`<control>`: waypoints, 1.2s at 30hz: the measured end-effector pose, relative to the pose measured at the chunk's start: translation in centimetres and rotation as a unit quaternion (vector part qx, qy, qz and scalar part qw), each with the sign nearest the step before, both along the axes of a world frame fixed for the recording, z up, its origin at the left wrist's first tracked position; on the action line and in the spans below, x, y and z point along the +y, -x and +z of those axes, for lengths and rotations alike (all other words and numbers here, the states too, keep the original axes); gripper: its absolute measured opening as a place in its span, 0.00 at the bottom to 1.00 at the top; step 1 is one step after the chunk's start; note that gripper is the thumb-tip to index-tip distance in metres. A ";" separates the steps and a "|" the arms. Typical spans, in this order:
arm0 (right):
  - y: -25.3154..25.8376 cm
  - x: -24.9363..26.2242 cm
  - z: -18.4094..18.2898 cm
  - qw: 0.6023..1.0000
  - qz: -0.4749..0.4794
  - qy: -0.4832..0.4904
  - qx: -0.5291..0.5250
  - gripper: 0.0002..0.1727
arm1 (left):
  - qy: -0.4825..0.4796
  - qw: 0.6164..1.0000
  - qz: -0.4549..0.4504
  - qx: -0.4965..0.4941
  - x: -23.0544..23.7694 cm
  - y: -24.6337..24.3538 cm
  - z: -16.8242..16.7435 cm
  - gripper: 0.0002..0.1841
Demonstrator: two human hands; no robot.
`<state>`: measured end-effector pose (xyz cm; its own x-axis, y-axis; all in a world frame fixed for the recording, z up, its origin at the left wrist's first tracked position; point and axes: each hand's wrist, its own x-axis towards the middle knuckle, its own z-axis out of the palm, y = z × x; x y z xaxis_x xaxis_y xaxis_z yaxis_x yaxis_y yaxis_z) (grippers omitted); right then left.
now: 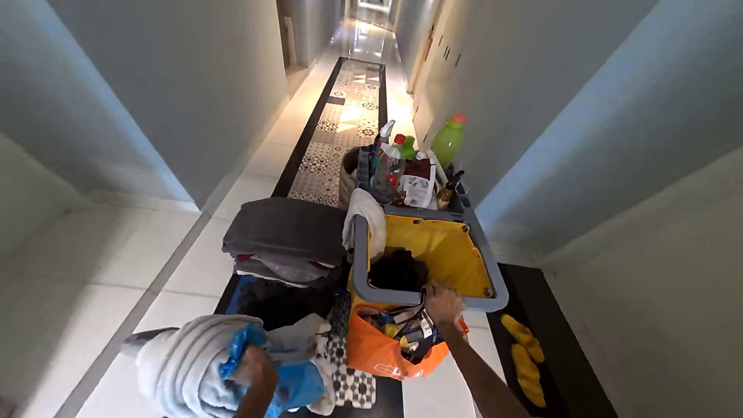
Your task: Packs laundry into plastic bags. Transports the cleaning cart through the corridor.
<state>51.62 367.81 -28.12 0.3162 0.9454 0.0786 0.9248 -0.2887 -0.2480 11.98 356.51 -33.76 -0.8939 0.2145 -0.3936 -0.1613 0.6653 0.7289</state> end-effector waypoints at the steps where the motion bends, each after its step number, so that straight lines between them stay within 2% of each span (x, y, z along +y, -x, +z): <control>1: -0.3 4.1 0.3 1.000 0.000 0.014 -0.003 0.21 | 0.011 1.000 -0.010 -0.001 3.8 -0.3 0.2 0.34; 5: -0.8 19.7 0.9 0.998 0.003 0.061 -0.001 0.20 | 0.015 1.000 -0.017 -0.010 19.0 -0.8 0.0 0.35; 9: -1.5 35.3 0.3 1.000 0.006 0.027 -0.003 0.18 | -0.008 1.000 0.002 0.001 34.8 -2.2 -0.6 0.36; 12: -2.3 47.8 0.5 0.999 0.019 0.024 0.007 0.18 | 0.021 1.000 -0.004 0.007 47.5 -2.9 -0.3 0.35; 16: -3.3 63.7 1.2 0.997 0.023 0.076 0.004 0.19 | 0.060 0.998 -0.032 -0.002 63.4 -3.7 0.4 0.33; 21: -3.5 83.8 1.8 0.995 0.042 0.088 -0.013 0.20 | 0.152 0.973 -0.168 0.034 83.3 -4.4 1.9 0.25; 23: -4.0 91.6 1.1 0.997 0.048 0.063 -0.015 0.20 | 0.137 0.979 -0.149 0.029 91.5 -4.9 1.8 0.26; 28: -4.8 111.7 0.2 0.999 0.038 0.017 -0.003 0.17 | 0.000 1.000 -0.016 0.017 111.9 -5.6 0.5 0.31; 30: -5.4 119.9 0.2 0.999 0.035 0.022 0.000 0.18 | 0.044 0.997 -0.056 0.038 119.9 -5.9 0.4 0.28; 33: -6.2 131.8 0.9 0.999 0.038 0.030 0.008 0.18 | 0.157 0.971 -0.162 0.082 131.8 -6.5 0.6 0.25; 36: -6.3 143.5 1.3 0.999 0.029 0.035 0.007 0.17 | 0.205 0.955 -0.189 0.099 143.5 -7.0 0.5 0.25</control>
<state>57.96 511.31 -26.80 0.2614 0.9652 0.0083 0.9371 -0.2517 -0.2417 18.96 500.02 -33.28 -0.8486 0.4008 -0.3452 0.2609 0.8848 0.3861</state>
